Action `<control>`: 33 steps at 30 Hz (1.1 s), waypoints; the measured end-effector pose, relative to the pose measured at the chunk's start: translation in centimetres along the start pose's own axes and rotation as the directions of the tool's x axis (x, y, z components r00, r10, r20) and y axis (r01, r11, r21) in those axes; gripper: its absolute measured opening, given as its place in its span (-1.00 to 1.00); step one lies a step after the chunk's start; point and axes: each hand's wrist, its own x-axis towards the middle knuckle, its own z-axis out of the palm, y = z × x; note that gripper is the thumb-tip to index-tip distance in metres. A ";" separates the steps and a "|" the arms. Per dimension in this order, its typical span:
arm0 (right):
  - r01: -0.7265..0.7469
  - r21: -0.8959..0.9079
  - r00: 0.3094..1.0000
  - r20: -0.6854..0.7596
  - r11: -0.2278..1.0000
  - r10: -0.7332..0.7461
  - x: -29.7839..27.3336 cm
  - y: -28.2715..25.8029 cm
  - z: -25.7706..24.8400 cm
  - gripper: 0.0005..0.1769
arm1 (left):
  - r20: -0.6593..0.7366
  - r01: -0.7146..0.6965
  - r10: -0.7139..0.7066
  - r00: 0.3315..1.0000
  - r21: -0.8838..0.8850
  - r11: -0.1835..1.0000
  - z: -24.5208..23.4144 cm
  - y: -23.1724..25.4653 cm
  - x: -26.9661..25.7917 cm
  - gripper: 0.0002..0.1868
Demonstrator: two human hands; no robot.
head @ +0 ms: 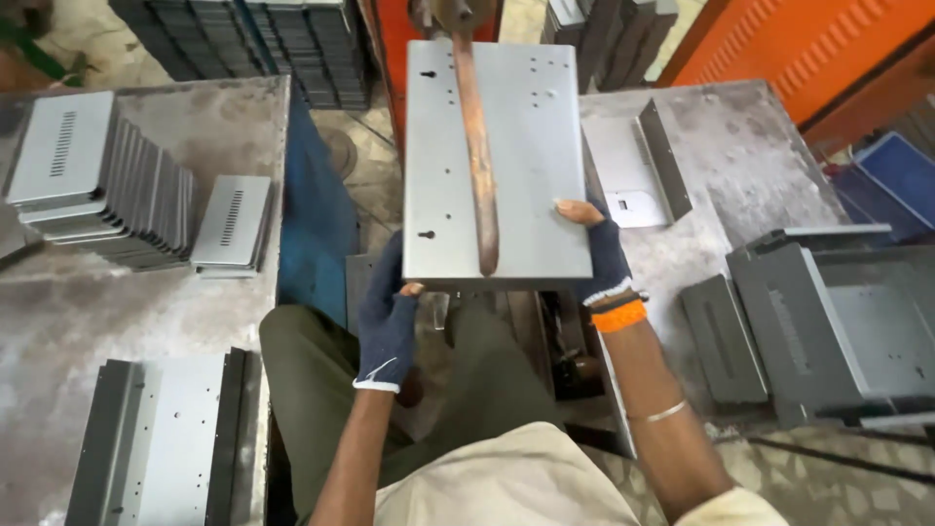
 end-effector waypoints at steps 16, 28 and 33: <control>0.092 0.327 0.995 -0.052 0.940 -0.080 10.1 10.3 3.0 -0.48 | -0.254 0.070 -0.048 0.966 0.076 0.995 -6.7 9.4 0.8 -0.53; 0.464 -0.265 0.859 -0.098 0.846 -0.502 10.5 14.1 -10.7 -0.60 | -0.314 -0.004 0.007 0.949 0.011 1.000 2.4 11.9 -0.6 -0.49; 0.174 0.339 0.934 -0.355 0.924 -0.046 -0.9 9.5 -1.4 -0.29 | -0.373 0.518 -0.507 0.777 -0.079 0.852 9.4 13.8 -2.2 -0.21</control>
